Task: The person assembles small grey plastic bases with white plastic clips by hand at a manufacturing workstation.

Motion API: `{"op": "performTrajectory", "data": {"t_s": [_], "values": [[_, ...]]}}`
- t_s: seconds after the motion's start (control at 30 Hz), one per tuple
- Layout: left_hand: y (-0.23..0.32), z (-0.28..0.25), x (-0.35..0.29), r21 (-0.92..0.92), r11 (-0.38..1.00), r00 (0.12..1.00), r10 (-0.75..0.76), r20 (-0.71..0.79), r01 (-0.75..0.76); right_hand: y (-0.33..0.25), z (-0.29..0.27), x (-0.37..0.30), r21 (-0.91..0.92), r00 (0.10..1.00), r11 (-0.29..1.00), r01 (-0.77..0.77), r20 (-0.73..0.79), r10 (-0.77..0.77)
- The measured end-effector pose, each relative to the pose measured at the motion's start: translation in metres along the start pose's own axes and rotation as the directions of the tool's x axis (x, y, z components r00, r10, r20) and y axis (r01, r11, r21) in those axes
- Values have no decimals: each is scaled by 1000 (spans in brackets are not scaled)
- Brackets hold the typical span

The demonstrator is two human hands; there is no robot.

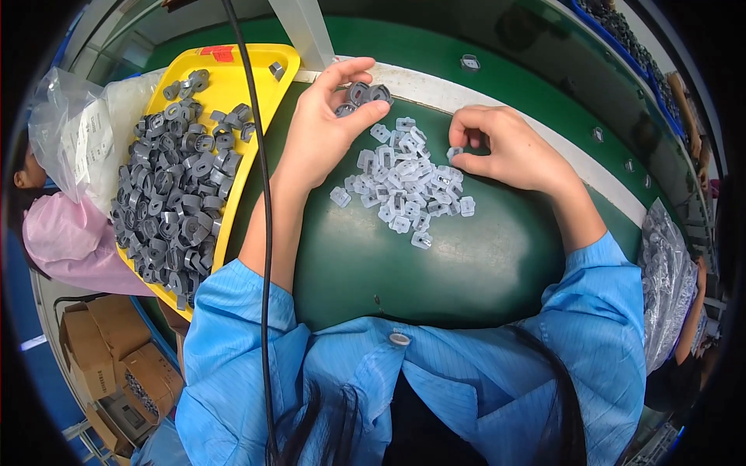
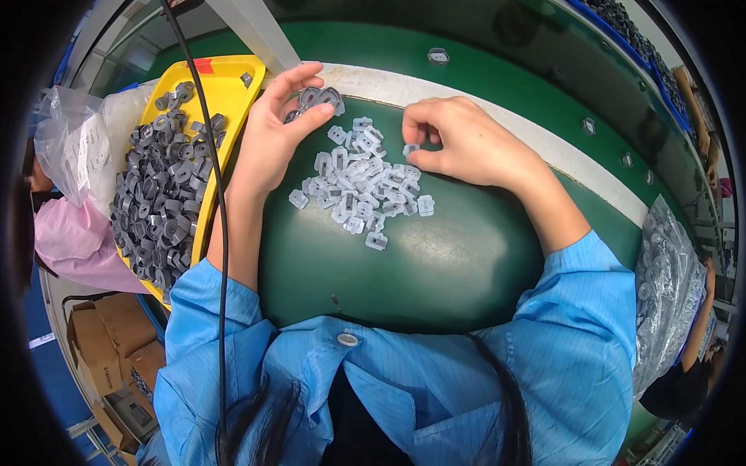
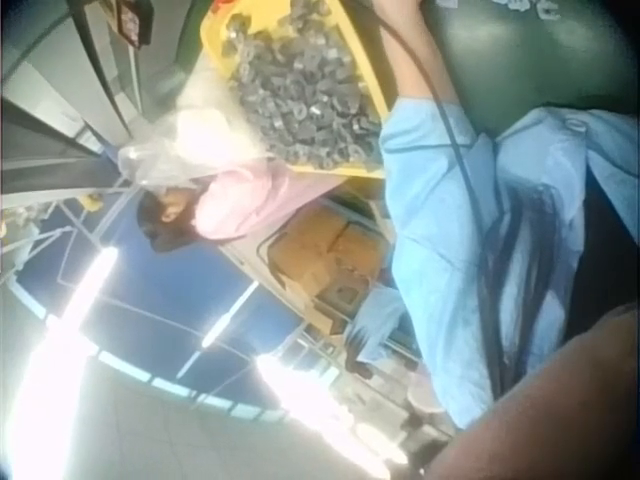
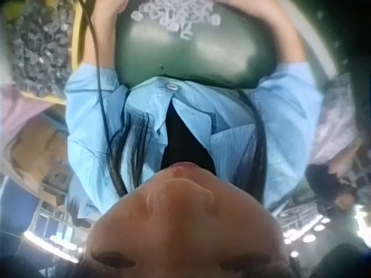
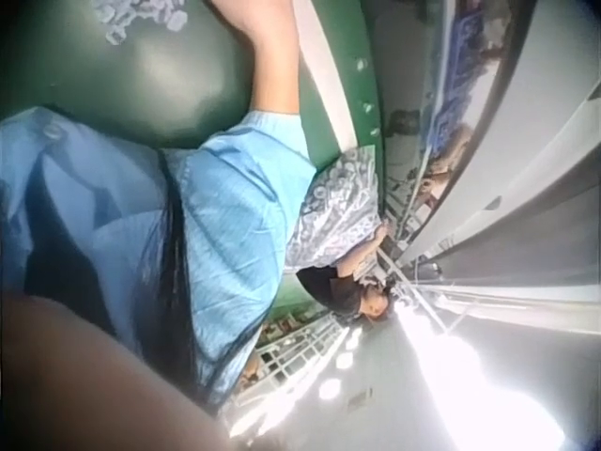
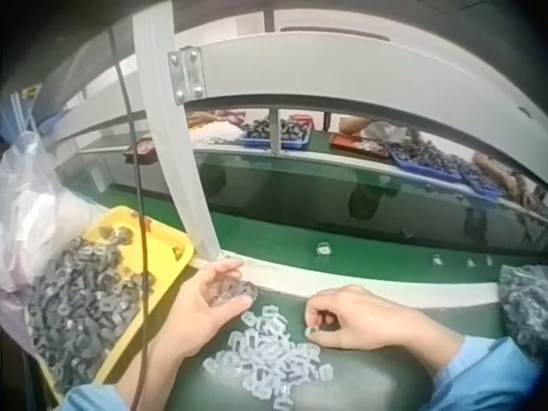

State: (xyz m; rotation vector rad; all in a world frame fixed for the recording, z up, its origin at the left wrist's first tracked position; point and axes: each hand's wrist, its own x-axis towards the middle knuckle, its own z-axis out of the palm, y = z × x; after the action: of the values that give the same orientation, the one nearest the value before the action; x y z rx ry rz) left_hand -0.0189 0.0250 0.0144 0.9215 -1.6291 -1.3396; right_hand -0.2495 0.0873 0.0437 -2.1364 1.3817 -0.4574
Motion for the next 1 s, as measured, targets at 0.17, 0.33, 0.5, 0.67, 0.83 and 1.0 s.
{"op": "performTrajectory", "data": {"t_s": [0.17, 0.33, 0.5, 0.67, 0.83, 1.0], "values": [[-8, 0, 3, 67, 990, 992, 123, 38, -125, 6, 0, 22, 460, 988, 884, -83, -79, 134], [-8, -2, 2, -344, 926, 988, -134, 78, 153, -15, 6, 52, 876, 978, 482, -18, -85, 192], [-2, 12, 1, -469, 880, 997, -77, 8, 72, -9, 8, 57, 802, 954, 594, 58, -219, 203], [-15, 18, 3, 19, 988, 978, 155, -137, -153, -10, 12, 53, 770, 929, 632, 84, -290, 229], [-13, 22, 0, 445, 795, 839, 522, -156, -412, -9, 30, 55, 542, 882, 830, 134, -447, 149], [-7, 25, -5, 427, 821, 875, 468, -122, -380, -5, 28, 55, 502, 897, 859, 103, -420, 138]]}}
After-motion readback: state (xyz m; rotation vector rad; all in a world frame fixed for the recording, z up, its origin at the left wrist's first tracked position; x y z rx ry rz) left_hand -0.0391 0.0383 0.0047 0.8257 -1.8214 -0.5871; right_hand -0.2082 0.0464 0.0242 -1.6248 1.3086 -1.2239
